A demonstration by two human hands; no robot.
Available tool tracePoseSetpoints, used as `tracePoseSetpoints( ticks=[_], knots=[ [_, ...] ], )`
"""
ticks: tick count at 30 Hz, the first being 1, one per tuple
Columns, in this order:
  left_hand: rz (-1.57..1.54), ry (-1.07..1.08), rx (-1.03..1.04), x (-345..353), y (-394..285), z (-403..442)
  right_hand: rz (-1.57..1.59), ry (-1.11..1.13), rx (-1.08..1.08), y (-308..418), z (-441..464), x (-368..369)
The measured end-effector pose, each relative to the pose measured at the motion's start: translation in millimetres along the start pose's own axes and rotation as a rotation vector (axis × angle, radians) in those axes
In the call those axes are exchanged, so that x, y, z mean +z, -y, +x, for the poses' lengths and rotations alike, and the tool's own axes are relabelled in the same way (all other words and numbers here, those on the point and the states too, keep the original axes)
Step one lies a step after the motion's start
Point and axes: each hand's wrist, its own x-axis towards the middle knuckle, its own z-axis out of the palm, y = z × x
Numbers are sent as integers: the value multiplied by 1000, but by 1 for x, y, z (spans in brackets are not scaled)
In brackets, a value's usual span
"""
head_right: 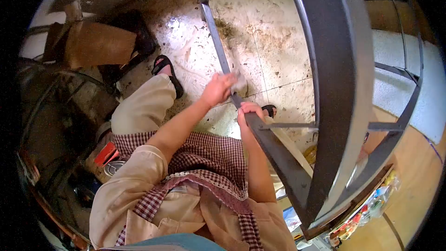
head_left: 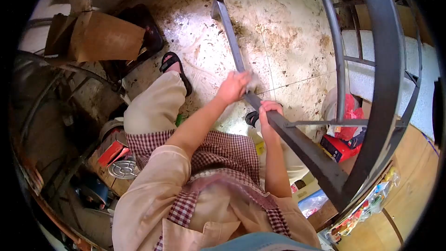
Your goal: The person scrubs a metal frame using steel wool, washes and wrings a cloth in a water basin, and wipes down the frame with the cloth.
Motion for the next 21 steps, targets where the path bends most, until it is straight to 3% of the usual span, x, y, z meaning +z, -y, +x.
tracePoseSetpoints(
  ticks=[3, 7, 12, 15, 18, 21],
  knots=[
    [5, 14, 89, 3, -7, -18, 1, -6, 1, 3, 1, 1],
    [160, 350, 310, -32, 16, 17, -26, 17, -22, 2, 2, -4],
    [219, 183, 87, -56, 31, 49, 19, 1, 44, 6, 1, -3],
    [173, -58, -122, -67, 36, 73, 7, -22, -15, 2, 3, -1],
    [331, 6, -99, -37, 25, 70, -121, -6, -8, -3, 2, -5],
    [62, 43, -16, -12, -3, 11, -190, 16, -42, -6, 3, -7]
  ],
)
